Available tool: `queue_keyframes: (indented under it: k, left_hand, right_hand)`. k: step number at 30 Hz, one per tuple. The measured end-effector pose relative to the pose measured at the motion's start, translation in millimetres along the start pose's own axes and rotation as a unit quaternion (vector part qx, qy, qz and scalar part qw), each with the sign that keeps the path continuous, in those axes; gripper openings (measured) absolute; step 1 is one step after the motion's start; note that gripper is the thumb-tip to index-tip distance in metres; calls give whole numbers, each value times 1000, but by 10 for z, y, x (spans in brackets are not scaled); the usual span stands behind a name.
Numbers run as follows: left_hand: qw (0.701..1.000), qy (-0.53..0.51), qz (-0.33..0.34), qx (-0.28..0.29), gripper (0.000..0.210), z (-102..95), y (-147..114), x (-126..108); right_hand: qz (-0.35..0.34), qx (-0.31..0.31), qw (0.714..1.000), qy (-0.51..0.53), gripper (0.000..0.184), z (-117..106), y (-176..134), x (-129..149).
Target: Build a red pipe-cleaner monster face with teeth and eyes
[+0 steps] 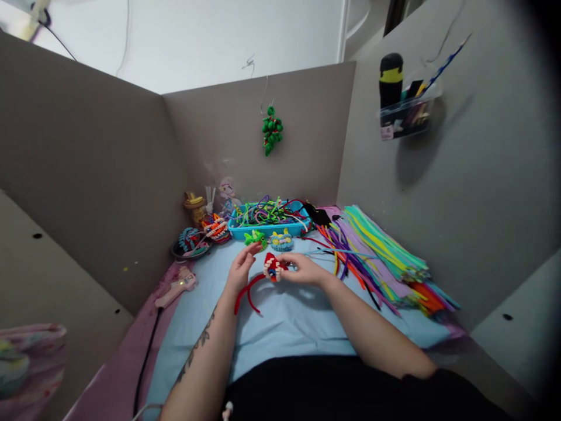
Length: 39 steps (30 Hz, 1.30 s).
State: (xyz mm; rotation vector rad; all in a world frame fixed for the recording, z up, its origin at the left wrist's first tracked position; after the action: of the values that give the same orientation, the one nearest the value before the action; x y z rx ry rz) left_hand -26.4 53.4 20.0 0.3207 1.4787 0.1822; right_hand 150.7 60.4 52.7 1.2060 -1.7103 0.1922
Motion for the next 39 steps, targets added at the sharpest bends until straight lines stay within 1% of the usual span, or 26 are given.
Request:
queue_keyframes:
  k: [1, 2, 5, 8, 10, 11, 13, 16, 18, 20, 22, 24, 29, 32, 35, 37, 39]
  left_hand:
    - [996, 74, 6, 40, 42, 63, -27, -65]
    - [987, 140, 11, 83, 42, 131, -58, -126]
    - [939, 283, 43, 188, 40, 293, -134, -306]
    - [895, 368, 69, 243, 39, 364, -133, -440]
    - [874, 400, 82, 264, 35, 398, -100, -504]
    - [868, 408, 84, 269, 32, 412, -79, -528]
    - [865, 411, 78, 275, 27, 429, -33, -562]
    - [879, 384, 43, 280, 26, 413, 20, -565]
    - [898, 335, 10, 286, 29, 384, 36, -532]
    - [921, 259, -28, 289, 32, 354, 35, -473]
    - [940, 186, -63, 280, 35, 337, 20, -413]
    - [949, 158, -82, 261, 37, 339, -6, -377]
    - [950, 221, -89, 201, 29, 406, -82, -412]
    - [954, 229, -98, 167, 23, 434, -111, -427]
    - [950, 270, -59, 145, 17, 458, -122, -482]
    - [937, 321, -27, 135, 15, 482, -133, -538]
    - [918, 373, -6, 133, 15, 518, -150, -591]
  right_hand:
    - [1, 9, 999, -40, 22, 16, 0, 24]
    - [0, 20, 997, -73, 21, 31, 0, 43]
    - [-16, 41, 990, -136, 19, 43, -3, 95]
    - [-35, 50, 984, -166, 19, 31, -8, 147]
    - [-39, 56, 984, -167, 18, 28, -8, 167]
    - [-38, 60, 984, -163, 18, 30, -8, 170]
    - [-30, 58, 987, -149, 18, 22, -8, 159]
    - [-5, 29, 994, -104, 21, -19, -14, 108]
    - [7, 8, 998, -60, 23, -47, -21, 71]
    - [12, -12, 999, -29, 20, -73, -27, 48]
    - [12, -26, 999, -21, 16, -87, -29, 41]
    - [11, -33, 999, -24, 15, -87, -27, 43]
    - [4, -37, 998, -50, 9, -58, -11, 62]
    - [-13, -59, 993, -98, 4, -55, -10, 93]
    - [-59, -90, 982, -153, 1, -59, -22, 172]
    - [-90, -105, 973, -184, 3, -57, -33, 231]
    - [-101, -118, 965, -209, 5, -59, -39, 271]
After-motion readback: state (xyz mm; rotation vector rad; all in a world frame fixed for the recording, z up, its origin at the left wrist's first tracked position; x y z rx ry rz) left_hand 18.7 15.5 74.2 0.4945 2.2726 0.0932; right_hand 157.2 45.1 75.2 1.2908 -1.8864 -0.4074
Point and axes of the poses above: each hand's wrist, its own y-axis towards the middle knuckle, its own z-axis out of the palm, x = y × z, the point moved 6 cm from there along y, towards the middle knuckle, and after that the axes turned 9 degrees about x, right-handed, at the moved point
